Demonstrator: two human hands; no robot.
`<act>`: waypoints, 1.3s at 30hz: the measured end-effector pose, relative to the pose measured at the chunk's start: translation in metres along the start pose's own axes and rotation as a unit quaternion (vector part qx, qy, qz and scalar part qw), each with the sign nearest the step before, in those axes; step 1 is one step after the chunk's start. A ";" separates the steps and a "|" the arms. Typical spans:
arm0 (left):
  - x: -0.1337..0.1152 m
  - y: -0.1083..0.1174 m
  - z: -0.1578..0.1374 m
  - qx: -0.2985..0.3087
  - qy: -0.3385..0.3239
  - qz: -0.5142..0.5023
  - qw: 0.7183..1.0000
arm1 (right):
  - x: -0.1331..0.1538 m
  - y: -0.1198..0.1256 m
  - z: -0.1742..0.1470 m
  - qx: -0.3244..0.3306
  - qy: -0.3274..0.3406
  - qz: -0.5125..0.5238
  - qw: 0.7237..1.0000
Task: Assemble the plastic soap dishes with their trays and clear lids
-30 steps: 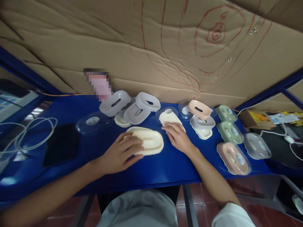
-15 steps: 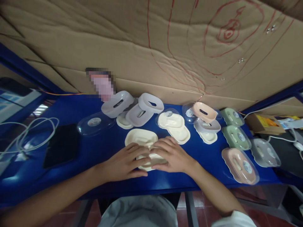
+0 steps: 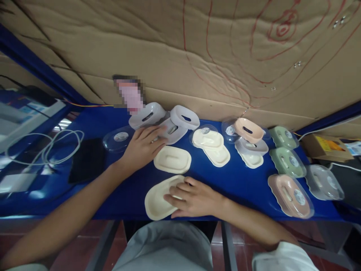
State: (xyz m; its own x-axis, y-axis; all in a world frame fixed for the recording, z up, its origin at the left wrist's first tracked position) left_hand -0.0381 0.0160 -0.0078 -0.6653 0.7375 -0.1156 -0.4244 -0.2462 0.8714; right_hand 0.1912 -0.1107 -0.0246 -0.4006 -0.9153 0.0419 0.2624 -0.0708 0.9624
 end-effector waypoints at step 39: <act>-0.069 0.009 -0.037 0.116 -0.215 -0.129 0.961 | -0.101 0.017 -0.032 -0.097 -0.377 -0.089 0.917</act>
State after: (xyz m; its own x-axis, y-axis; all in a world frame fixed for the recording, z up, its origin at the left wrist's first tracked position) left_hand -0.0190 -0.0605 -0.0097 -0.2204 0.9589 -0.1785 -0.3604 0.0900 0.9285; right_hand 0.2645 -0.0323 -0.0207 -0.9257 -0.3541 0.1330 0.2563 -0.3287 0.9090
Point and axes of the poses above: each hand's wrist, its own z-axis towards the middle knuckle, its own y-axis out of the back of the hand, x = y × z, the point moved 3 cm from there along z, towards the middle knuckle, and after that the axes turned 6 degrees about -y, right-handed, at the moved point
